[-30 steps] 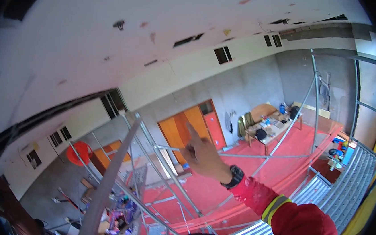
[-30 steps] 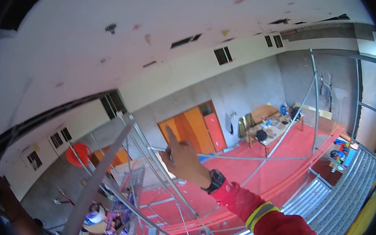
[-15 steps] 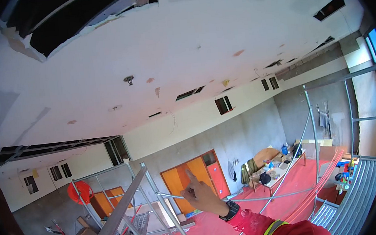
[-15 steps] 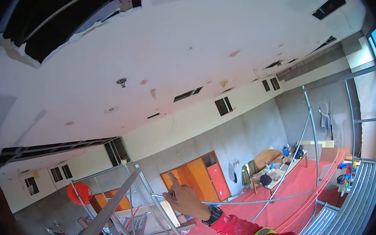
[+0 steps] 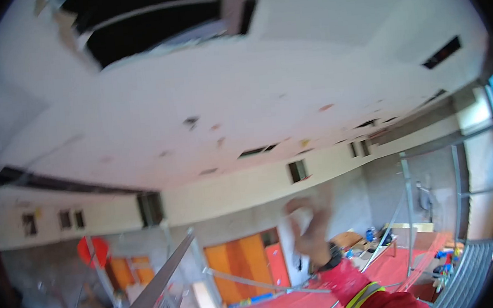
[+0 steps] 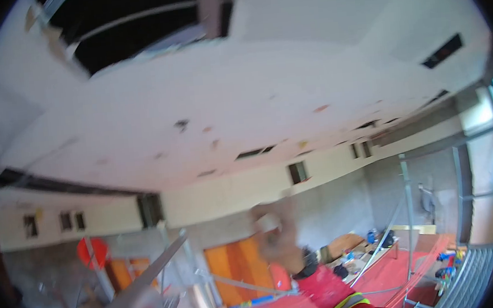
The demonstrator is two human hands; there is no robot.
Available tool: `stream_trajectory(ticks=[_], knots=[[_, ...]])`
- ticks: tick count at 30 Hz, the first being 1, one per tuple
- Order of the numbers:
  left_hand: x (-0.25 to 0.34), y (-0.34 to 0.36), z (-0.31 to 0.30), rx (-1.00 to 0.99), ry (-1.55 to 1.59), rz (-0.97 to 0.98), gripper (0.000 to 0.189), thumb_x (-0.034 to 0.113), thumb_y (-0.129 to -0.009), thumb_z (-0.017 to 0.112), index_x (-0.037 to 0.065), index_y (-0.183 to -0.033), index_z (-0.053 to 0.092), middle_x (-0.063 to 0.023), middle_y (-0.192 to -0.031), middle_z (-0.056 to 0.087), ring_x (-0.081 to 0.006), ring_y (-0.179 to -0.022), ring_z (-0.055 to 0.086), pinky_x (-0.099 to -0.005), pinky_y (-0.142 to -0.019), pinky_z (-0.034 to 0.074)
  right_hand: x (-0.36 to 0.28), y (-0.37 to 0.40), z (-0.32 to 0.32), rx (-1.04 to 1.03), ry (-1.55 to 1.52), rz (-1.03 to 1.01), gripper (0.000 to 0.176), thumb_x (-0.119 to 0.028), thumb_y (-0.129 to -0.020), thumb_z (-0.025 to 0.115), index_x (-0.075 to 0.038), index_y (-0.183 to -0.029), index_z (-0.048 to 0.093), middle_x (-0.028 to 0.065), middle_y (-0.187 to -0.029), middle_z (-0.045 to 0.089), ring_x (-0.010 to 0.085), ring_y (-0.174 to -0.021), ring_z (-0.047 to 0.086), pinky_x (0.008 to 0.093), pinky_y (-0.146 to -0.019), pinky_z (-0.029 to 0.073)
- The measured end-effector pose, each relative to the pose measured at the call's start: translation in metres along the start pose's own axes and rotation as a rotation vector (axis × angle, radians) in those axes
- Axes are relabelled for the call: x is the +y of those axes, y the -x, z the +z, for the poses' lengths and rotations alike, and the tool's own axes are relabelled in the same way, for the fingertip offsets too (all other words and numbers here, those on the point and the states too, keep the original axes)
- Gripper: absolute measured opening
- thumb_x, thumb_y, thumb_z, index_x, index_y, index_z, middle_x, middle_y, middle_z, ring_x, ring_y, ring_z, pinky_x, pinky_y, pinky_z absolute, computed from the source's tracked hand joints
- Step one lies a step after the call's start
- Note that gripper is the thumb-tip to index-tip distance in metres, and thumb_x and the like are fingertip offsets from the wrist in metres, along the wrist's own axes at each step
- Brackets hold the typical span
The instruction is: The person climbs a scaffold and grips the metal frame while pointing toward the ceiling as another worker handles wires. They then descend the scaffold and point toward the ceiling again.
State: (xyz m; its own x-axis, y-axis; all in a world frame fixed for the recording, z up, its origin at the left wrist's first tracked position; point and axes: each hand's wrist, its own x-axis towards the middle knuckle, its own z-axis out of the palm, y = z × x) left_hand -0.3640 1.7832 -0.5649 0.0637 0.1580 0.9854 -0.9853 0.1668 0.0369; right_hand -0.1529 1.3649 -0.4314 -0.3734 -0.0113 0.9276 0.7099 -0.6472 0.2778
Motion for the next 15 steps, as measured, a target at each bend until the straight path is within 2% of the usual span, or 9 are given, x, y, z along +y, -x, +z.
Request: stream_trajectory(ticks=[2,3,4,7,9,10,11,15], knots=[[0.004,0.003,0.0,0.006,-0.022,-0.017,0.053,0.037,-0.101,0.021,0.018,-0.059,0.047,-0.0025,-0.054,0.047,-0.0171,-0.056,0.044,-0.0376,-0.073,0.038,0.018,0.001,0.019,0.277,-0.37,0.211,0.07,-0.017,-0.089,0.059,-0.002,-0.145,0.02,0.0061,-0.085,0.058,0.0151,-0.074,0.056,0.0316,-0.077,0.048],[0.007,0.005,-0.001,0.007,-0.035,-0.029,0.053,0.037,-0.101,0.021,0.018,-0.059,0.047,-0.0026,-0.054,0.047,-0.0171,-0.056,0.044,-0.0377,-0.073,0.038,0.026,-0.001,0.033,0.308,-0.473,0.336,0.069,-0.021,-0.09,0.059,-0.003,-0.145,0.021,0.0049,-0.079,0.058,0.0137,-0.072,0.054,0.0289,-0.076,0.047],[0.009,0.002,0.002,0.002,-0.053,-0.034,0.053,0.037,-0.101,0.021,0.018,-0.058,0.047,-0.0026,-0.054,0.047,-0.017,-0.055,0.044,-0.0378,-0.073,0.038,0.036,-0.012,0.042,0.245,-0.461,0.387,0.074,-0.018,-0.092,0.056,-0.004,-0.148,0.009,0.0038,-0.073,0.054,0.0095,-0.062,0.049,0.0214,-0.056,0.041],[0.012,-0.02,0.021,-0.014,-0.202,-0.055,0.056,0.037,-0.101,0.019,0.019,-0.055,0.045,-0.0018,-0.05,0.045,-0.0165,-0.051,0.041,-0.0379,-0.07,0.036,0.073,-0.007,0.066,0.092,-0.563,0.736,0.071,-0.02,-0.092,0.056,0.002,-0.145,0.014,0.0053,-0.073,0.057,0.0093,-0.058,0.05,0.0226,-0.054,0.042],[0.008,-0.033,0.029,-0.001,-0.277,-0.061,0.058,0.037,-0.101,0.018,0.019,-0.053,0.045,0.0002,-0.048,0.044,-0.0156,-0.047,0.039,-0.0378,-0.066,0.034,0.075,0.002,0.079,0.119,-0.574,0.806,0.071,-0.021,-0.092,0.057,0.005,-0.144,0.016,0.0054,-0.073,0.058,0.0093,-0.056,0.05,0.0225,-0.053,0.041],[0.013,-0.027,0.048,0.006,-0.273,-0.05,0.058,0.037,-0.101,0.018,0.019,-0.052,0.044,0.0005,-0.047,0.043,-0.0155,-0.047,0.039,-0.0376,-0.066,0.034,0.081,0.006,0.064,0.135,-0.576,0.84,0.072,-0.021,-0.091,0.057,0.006,-0.144,0.017,0.0055,-0.074,0.059,0.0093,-0.055,0.05,0.0224,-0.053,0.041],[0.012,-0.027,0.049,0.014,-0.265,-0.045,0.058,0.037,-0.101,0.018,0.02,-0.051,0.044,0.0008,-0.047,0.043,-0.0155,-0.047,0.038,-0.0375,-0.066,0.034,0.082,0.014,0.066,0.106,-0.574,0.862,0.07,-0.023,-0.091,0.056,0.002,-0.145,0.017,0.0039,-0.075,0.057,0.0097,-0.058,0.05,0.0232,-0.055,0.041],[0.004,-0.022,0.048,0.118,-0.207,-0.018,0.059,0.037,-0.1,0.021,0.021,-0.047,0.04,0.0014,-0.044,0.039,-0.0151,-0.048,0.036,-0.0372,-0.069,0.035,0.055,0.034,0.097,0.086,-0.703,0.84,0.071,-0.02,-0.091,0.057,0.009,-0.142,0.017,0.0044,-0.067,0.056,0.0088,-0.052,0.048,0.0209,-0.052,0.042]])
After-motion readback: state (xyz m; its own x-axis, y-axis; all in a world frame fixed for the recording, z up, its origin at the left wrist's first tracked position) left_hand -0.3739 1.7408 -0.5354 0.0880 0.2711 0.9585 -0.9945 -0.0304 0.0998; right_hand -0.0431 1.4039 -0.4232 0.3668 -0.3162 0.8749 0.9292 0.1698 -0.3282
